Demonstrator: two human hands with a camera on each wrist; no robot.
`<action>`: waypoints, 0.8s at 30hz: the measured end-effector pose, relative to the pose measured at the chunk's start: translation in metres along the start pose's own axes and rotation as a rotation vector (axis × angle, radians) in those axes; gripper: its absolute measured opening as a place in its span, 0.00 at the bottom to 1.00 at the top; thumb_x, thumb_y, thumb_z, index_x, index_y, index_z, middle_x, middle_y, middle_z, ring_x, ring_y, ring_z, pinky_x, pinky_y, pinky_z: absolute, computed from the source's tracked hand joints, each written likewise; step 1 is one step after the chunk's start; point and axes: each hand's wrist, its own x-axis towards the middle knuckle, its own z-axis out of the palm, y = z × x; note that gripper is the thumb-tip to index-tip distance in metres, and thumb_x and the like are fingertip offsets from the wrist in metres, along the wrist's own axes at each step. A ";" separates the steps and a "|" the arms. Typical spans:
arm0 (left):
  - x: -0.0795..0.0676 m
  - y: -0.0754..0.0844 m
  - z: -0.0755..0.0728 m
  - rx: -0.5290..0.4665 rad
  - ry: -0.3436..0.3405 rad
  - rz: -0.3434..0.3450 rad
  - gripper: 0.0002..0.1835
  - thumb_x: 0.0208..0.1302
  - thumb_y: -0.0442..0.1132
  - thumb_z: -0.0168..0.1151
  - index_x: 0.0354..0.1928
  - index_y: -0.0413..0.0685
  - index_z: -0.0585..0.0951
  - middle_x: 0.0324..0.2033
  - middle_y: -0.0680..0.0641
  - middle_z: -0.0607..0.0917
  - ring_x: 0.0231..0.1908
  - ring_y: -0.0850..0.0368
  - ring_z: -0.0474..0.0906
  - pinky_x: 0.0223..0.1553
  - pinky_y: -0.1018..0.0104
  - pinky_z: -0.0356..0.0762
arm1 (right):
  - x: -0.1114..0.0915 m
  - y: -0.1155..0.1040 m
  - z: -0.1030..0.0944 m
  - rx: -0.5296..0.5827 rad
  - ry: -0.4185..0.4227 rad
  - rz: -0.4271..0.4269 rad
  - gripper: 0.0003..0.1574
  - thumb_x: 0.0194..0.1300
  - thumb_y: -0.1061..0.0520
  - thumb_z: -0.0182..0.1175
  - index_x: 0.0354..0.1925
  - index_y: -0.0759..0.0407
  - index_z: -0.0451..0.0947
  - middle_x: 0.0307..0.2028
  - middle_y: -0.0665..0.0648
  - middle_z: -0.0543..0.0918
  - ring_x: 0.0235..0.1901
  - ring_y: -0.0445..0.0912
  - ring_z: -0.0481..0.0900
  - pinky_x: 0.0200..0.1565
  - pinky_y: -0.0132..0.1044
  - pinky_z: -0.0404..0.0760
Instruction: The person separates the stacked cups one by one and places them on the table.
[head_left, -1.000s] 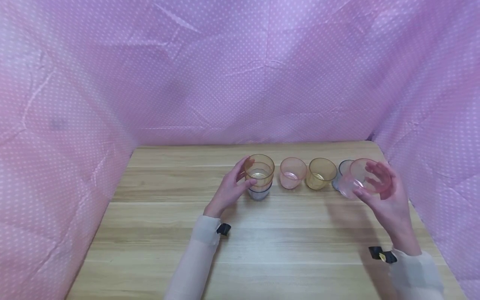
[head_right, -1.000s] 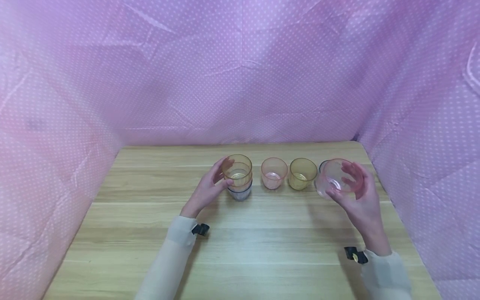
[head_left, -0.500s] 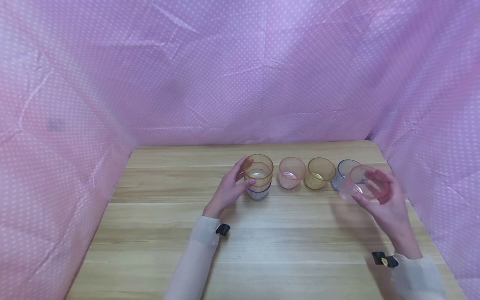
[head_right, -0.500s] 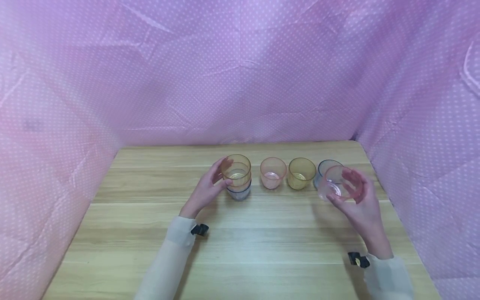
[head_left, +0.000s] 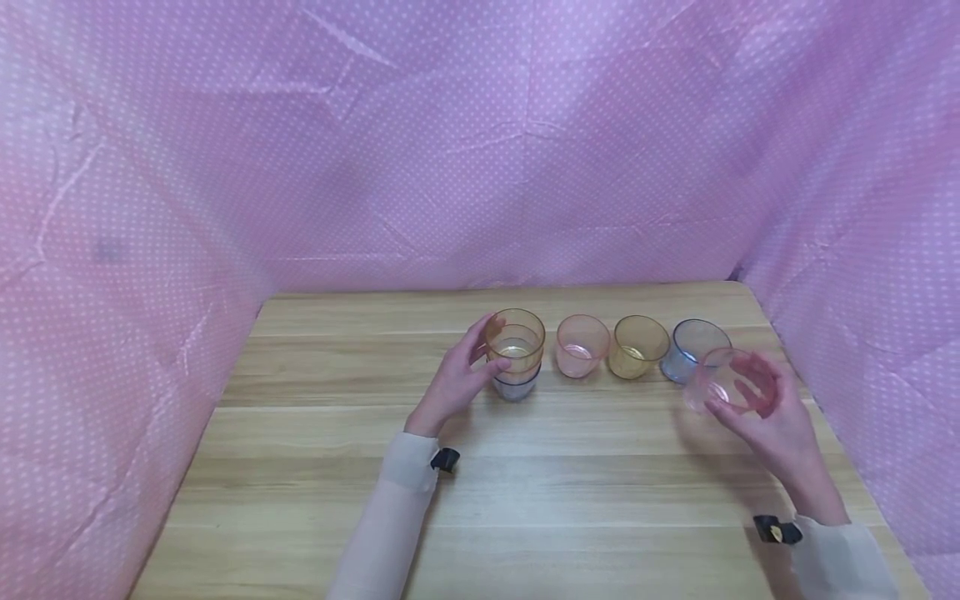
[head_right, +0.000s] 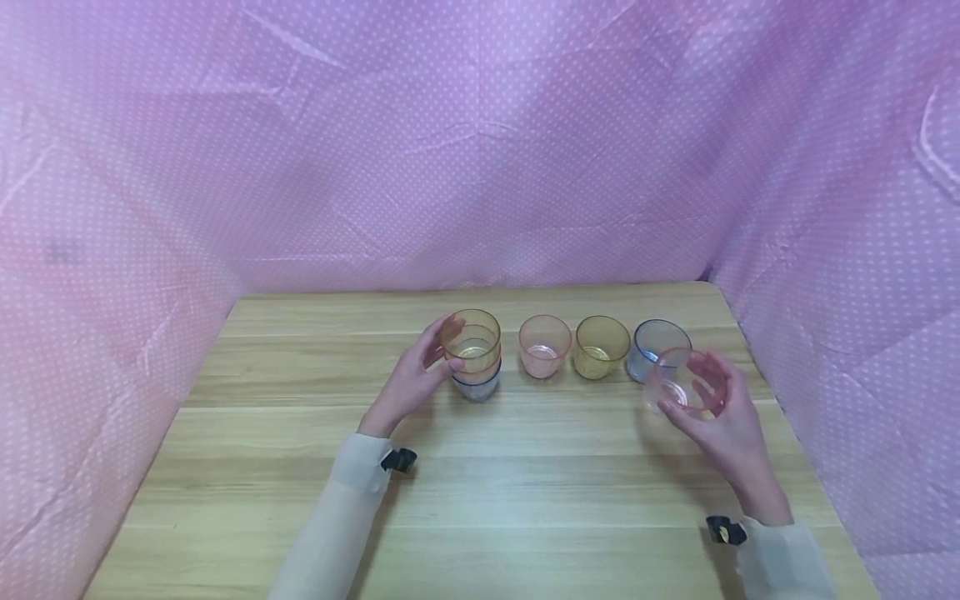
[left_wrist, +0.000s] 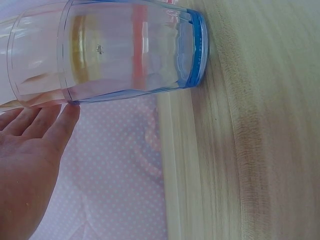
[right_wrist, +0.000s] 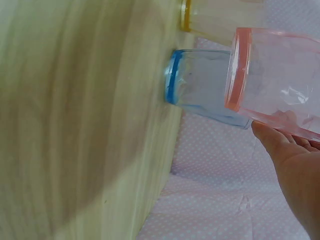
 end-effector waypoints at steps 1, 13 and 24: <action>0.000 0.000 0.000 -0.001 0.000 0.001 0.41 0.70 0.39 0.69 0.80 0.46 0.61 0.74 0.47 0.71 0.73 0.49 0.67 0.73 0.61 0.67 | 0.000 0.001 -0.001 -0.032 -0.003 0.007 0.52 0.57 0.77 0.70 0.72 0.53 0.59 0.62 0.48 0.72 0.60 0.34 0.73 0.56 0.17 0.76; 0.002 -0.002 -0.001 -0.004 -0.009 0.023 0.41 0.70 0.43 0.69 0.80 0.47 0.61 0.74 0.47 0.71 0.73 0.49 0.67 0.74 0.58 0.66 | -0.002 0.015 -0.007 -0.219 -0.049 0.027 0.52 0.59 0.73 0.73 0.72 0.54 0.57 0.60 0.42 0.72 0.63 0.31 0.68 0.62 0.16 0.70; 0.001 -0.001 -0.001 -0.012 -0.010 0.010 0.41 0.70 0.45 0.69 0.80 0.50 0.61 0.74 0.49 0.71 0.73 0.48 0.67 0.74 0.58 0.67 | -0.001 0.025 -0.013 -0.247 -0.087 0.026 0.51 0.58 0.73 0.74 0.70 0.54 0.56 0.58 0.38 0.71 0.61 0.25 0.67 0.59 0.14 0.71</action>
